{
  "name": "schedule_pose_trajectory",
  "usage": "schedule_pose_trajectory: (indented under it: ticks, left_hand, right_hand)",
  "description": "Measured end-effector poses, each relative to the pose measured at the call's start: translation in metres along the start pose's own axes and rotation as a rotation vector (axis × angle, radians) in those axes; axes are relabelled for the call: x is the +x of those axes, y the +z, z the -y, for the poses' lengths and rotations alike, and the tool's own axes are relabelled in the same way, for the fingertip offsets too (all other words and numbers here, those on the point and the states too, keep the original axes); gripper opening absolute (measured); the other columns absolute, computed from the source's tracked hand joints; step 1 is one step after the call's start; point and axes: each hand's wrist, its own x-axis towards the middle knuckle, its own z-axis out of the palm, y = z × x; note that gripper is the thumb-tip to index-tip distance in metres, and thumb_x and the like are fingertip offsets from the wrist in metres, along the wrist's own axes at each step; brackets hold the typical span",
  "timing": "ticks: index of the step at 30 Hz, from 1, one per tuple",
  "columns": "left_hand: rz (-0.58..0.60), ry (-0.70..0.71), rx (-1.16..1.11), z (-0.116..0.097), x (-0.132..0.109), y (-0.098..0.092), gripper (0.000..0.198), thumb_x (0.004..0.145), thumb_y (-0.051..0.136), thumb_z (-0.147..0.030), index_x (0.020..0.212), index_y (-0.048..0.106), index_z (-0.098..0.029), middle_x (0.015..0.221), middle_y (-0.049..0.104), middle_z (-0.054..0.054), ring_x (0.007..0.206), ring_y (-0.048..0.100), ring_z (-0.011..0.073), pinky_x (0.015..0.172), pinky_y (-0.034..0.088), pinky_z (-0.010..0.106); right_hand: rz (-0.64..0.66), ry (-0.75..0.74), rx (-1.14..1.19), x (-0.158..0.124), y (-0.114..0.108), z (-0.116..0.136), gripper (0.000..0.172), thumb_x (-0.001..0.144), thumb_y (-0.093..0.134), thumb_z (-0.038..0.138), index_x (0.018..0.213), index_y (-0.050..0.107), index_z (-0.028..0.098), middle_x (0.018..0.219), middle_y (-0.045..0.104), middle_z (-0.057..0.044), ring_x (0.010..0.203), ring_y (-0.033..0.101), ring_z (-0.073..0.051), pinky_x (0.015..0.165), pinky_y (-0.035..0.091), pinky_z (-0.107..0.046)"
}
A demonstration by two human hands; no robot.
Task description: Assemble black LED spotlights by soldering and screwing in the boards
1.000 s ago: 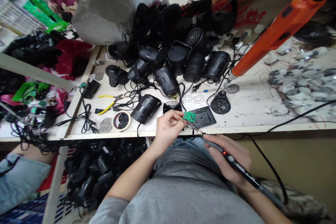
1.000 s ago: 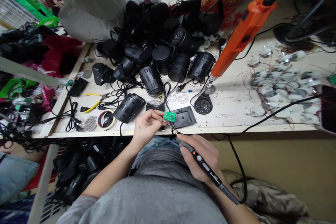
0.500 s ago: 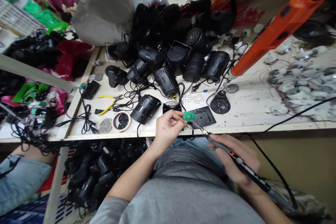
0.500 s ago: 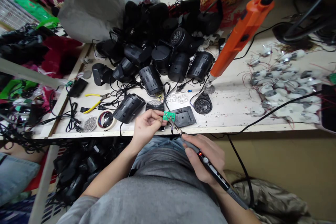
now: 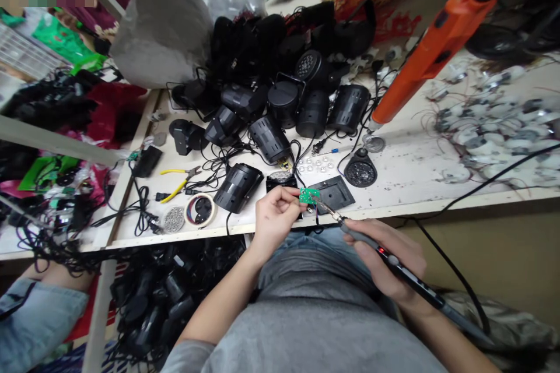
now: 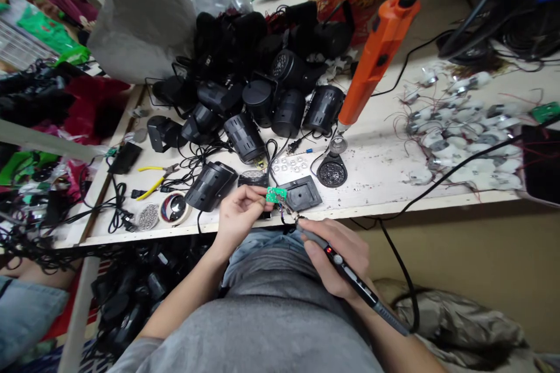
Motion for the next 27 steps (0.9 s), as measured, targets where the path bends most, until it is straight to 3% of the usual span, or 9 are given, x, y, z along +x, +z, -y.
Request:
schedule_pose_trajectory:
  ticks: [7,10,17,21,24,27]
  left_hand:
    - [0.01,0.009,0.01,0.0,0.001,-0.001,0.01,0.065,0.068,-0.02,0.063,0.06,-0.015,0.089,0.075,0.007,0.063,0.073,0.0144,0.061,0.061,0.024]
    - [0.016,0.009,0.018,0.001,0.001,-0.002,0.011,0.067,0.068,-0.021,0.064,0.06,-0.015,0.091,0.075,0.008,0.064,0.073,0.014,0.061,0.061,0.024]
    - [0.037,-0.004,-0.046,0.001,0.001,-0.004,0.012,0.067,0.073,-0.019,0.064,0.062,-0.014,0.089,0.074,0.006,0.064,0.073,0.0125,0.065,0.064,0.025]
    - [0.085,0.036,-0.033,-0.002,-0.001,-0.011,0.015,0.075,0.076,-0.026,0.074,0.068,-0.013,0.105,0.075,0.011,0.065,0.073,0.0124,0.066,0.066,0.026]
    - [0.017,0.156,0.03,-0.007,-0.003,-0.026,0.018,0.082,0.075,-0.032,0.083,0.072,-0.014,0.113,0.071,0.012,0.067,0.073,0.0126,0.066,0.066,0.027]
    - [-0.128,0.298,0.125,-0.012,-0.003,-0.048,0.016,0.084,0.074,-0.031,0.084,0.073,-0.015,0.104,0.07,0.009,0.067,0.071,0.0118,0.065,0.065,0.026]
  right_hand:
    - [-0.142,0.005,-0.163,0.006,0.019,-0.015,0.029,0.09,0.063,0.011,0.115,0.072,0.022,0.09,0.069,-0.005,0.077,0.069,-0.015,0.07,0.059,-0.028]
    - [-0.134,-0.012,-0.257,0.016,0.033,-0.025,0.023,0.091,0.064,0.014,0.111,0.074,0.02,0.092,0.065,-0.006,0.081,0.068,-0.015,0.071,0.059,-0.027]
    - [-0.089,-0.123,-0.243,0.033,0.058,-0.036,0.026,0.092,0.06,0.01,0.114,0.071,0.019,0.092,0.064,-0.006,0.08,0.067,-0.014,0.07,0.058,-0.026]
    - [-0.11,-0.073,-0.262,0.035,0.059,-0.033,0.026,0.093,0.059,0.01,0.113,0.071,0.021,0.09,0.063,-0.005,0.079,0.065,-0.015,0.071,0.057,-0.028]
    - [-0.112,-0.045,-0.287,0.037,0.056,-0.031,0.022,0.093,0.06,0.012,0.11,0.071,0.021,0.089,0.062,-0.005,0.079,0.064,-0.015,0.073,0.056,-0.029]
    - [-0.112,-0.043,-0.291,0.037,0.053,-0.032,0.022,0.091,0.063,0.011,0.11,0.071,0.02,0.091,0.063,-0.006,0.081,0.064,-0.016,0.074,0.056,-0.03]
